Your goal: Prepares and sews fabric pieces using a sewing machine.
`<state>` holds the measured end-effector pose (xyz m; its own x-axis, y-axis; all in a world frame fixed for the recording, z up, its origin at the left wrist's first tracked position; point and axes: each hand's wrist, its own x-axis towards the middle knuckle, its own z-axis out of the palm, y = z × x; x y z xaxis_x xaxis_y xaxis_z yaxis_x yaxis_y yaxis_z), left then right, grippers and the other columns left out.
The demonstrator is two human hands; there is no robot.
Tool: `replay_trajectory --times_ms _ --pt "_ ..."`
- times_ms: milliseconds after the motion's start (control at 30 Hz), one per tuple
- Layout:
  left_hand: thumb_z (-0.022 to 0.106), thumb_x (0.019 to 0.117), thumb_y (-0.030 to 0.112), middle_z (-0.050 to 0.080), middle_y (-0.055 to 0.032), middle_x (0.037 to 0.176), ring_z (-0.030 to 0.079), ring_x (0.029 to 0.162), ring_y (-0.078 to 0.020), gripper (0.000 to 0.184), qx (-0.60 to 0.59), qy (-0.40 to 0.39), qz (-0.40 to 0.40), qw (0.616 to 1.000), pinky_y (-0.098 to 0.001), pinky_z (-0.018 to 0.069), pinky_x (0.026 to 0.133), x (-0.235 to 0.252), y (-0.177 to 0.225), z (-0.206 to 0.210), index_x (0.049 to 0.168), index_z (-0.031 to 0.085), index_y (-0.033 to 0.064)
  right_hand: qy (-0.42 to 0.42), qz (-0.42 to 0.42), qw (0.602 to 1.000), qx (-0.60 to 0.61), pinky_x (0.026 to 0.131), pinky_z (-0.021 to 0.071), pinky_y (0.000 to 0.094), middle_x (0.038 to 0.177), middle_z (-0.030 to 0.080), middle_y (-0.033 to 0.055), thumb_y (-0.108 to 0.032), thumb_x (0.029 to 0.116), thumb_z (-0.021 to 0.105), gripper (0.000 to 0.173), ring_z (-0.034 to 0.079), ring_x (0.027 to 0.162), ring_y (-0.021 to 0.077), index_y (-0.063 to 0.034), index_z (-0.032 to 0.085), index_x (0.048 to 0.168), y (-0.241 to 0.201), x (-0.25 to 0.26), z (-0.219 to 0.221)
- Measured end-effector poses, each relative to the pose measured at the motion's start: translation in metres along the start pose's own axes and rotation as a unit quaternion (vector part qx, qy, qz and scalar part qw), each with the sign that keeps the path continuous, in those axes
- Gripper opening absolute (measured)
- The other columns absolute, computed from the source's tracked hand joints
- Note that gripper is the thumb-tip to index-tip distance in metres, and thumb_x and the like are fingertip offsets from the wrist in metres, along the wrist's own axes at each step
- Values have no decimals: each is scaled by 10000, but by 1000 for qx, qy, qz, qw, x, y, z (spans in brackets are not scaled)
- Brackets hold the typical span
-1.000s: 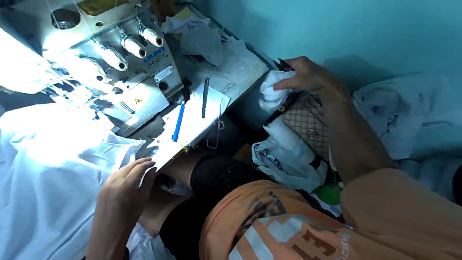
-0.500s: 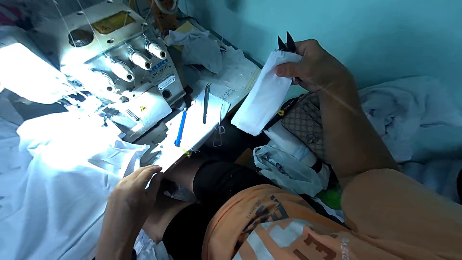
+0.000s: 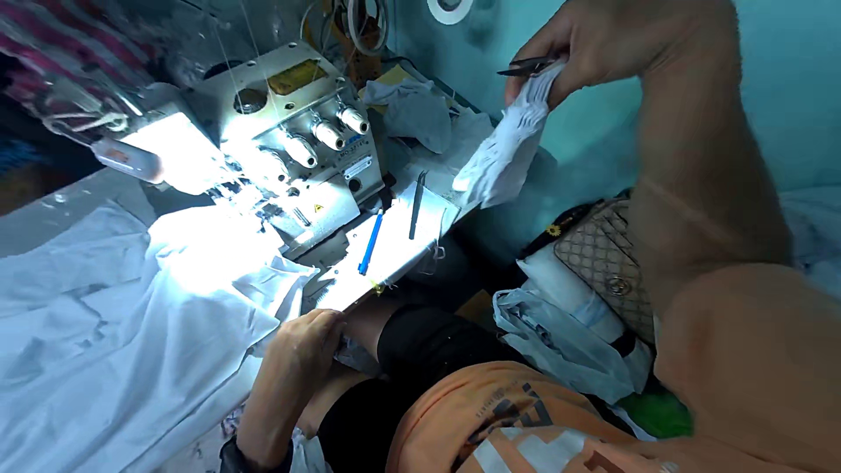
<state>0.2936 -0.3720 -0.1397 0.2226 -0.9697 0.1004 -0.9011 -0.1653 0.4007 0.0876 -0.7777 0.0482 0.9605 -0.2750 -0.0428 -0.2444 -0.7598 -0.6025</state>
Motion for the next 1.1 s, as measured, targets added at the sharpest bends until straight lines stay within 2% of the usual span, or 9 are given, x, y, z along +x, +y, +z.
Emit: replay_trajectory --times_ms 200,367,533,700,833,900,967,1033,1100 --pt "591 1007 188 758 -93 1018 747 922 -261 207 -5 -34 -18 999 -476 599 824 4 3 7 1068 755 77 -202 44 914 -349 808 482 648 929 695 190 -5 929 689 92 659 928 403 -27 763 981 -48 71 45" --pt "577 1013 191 758 -95 1038 747 934 -258 226 -14 -60 -15 998 -463 595 837 4 5 11 1087 750 65 -264 -105 902 -326 911 481 615 1158 677 196 25 898 691 318 642 1078 422 -62 716 1202 -24 86 165" --pt "564 1024 211 756 -110 1041 744 942 -274 246 -26 -66 -17 997 -484 591 843 2 -3 15 1097 746 63 -37 -144 978 -143 1017 490 564 1321 653 193 25 866 747 474 632 1211 374 -53 673 1327 -9 76 129" --pt "553 1030 218 751 -102 1024 740 925 -259 249 -43 -72 -10 996 -462 593 838 2 -5 22 1098 741 70 229 10 964 138 705 516 204 828 664 6 -103 985 617 130 595 719 1 -3 700 977 14 36 143" --pt "555 1027 209 752 -109 1032 742 931 -274 247 -43 -84 -15 995 -476 592 837 4 -3 27 1109 743 71 336 142 917 165 844 540 320 1027 697 170 -112 1004 603 243 662 895 163 69 668 1153 42 39 204" --pt "562 1029 208 752 -107 1040 741 937 -268 239 -45 -102 -27 993 -478 591 849 4 0 30 1116 742 76 299 149 935 119 945 538 435 1163 679 255 -113 1025 559 343 683 1039 307 97 599 1293 36 44 230" --pt "569 1030 212 753 -95 1047 741 942 -258 236 -43 -112 -36 992 -469 592 857 4 1 30 1123 742 82 178 22 983 46 859 580 482 1039 699 238 -120 1006 609 271 709 942 335 106 671 1143 15 32 261" --pt "580 1025 210 755 -92 1042 742 942 -255 230 -44 -106 -34 993 -471 594 856 4 0 29 1114 744 77 -1 -152 986 74 727 599 402 863 703 99 -136 960 693 130 699 784 208 -17 744 960 -4 13 283" --pt "581 1021 203 755 -98 1036 742 945 -266 226 -45 -102 -33 993 -489 590 852 2 -3 29 1103 745 71 -141 -211 946 200 780 568 316 904 741 92 -93 991 643 167 693 817 140 3 765 1051 -15 5 286"
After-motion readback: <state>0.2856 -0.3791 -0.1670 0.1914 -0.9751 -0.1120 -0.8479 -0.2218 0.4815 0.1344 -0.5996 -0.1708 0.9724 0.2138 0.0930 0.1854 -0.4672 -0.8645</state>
